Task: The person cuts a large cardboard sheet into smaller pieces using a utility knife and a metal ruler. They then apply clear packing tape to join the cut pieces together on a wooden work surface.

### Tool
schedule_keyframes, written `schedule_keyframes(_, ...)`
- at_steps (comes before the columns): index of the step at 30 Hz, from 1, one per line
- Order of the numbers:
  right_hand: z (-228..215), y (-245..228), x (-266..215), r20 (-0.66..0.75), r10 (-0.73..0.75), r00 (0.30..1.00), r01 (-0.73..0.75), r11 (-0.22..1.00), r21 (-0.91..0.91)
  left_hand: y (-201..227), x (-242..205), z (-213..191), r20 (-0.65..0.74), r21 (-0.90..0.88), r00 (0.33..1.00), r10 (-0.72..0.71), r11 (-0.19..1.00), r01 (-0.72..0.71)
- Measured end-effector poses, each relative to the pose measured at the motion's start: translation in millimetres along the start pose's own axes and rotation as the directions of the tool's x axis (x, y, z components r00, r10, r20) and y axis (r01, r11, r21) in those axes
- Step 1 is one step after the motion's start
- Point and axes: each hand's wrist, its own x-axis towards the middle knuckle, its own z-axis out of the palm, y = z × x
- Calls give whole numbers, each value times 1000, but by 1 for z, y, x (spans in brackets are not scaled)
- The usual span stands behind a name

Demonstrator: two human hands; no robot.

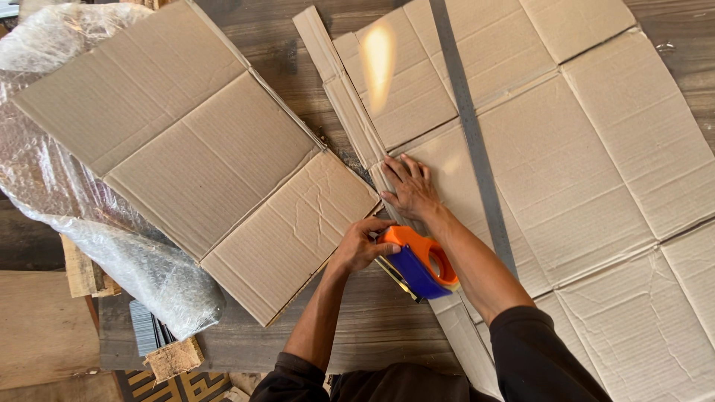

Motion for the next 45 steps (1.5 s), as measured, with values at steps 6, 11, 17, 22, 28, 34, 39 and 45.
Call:
schedule_keyframes(6, 14, -10, -17, -77, 23, 997, -18, 998, 64, 2, -16, -2, 65, 19, 998, 11, 1000, -12)
schedule_keyframes(11, 12, 30, -21, -213, 49, 976, 45, 909, 415, -21, -13, 2, 89, -40, 996, 4, 999, 0)
schedule_keyframes(17, -19, 86, -133, -516, 287, 807, -196, 955, 224, -12, 15, 21, 69, 45, 997, -34, 998, 31)
schedule_keyframes(22, -34, 115, -227, -496, 509, 703, -542, 836, 90, -16, 52, 23, 36, 173, 999, 11, 985, -17)
schedule_keyframes(28, -26, 106, -247, -297, 677, 674, -676, 727, 124, -3, 74, 35, 108, 231, 986, -126, 968, 98)
schedule_keyframes(34, -20, 108, -243, -141, 774, 617, -763, 632, 137, -17, 85, 42, 103, 233, 964, -245, 948, 216)
schedule_keyframes(39, -24, 101, -220, -137, 780, 610, -762, 625, 170, -22, 94, 31, -75, 69, 989, -124, 989, 129)
schedule_keyframes(45, -22, 82, -221, -52, 812, 581, -790, 578, 206, -12, 106, 23, -69, 52, 992, -108, 992, 111)
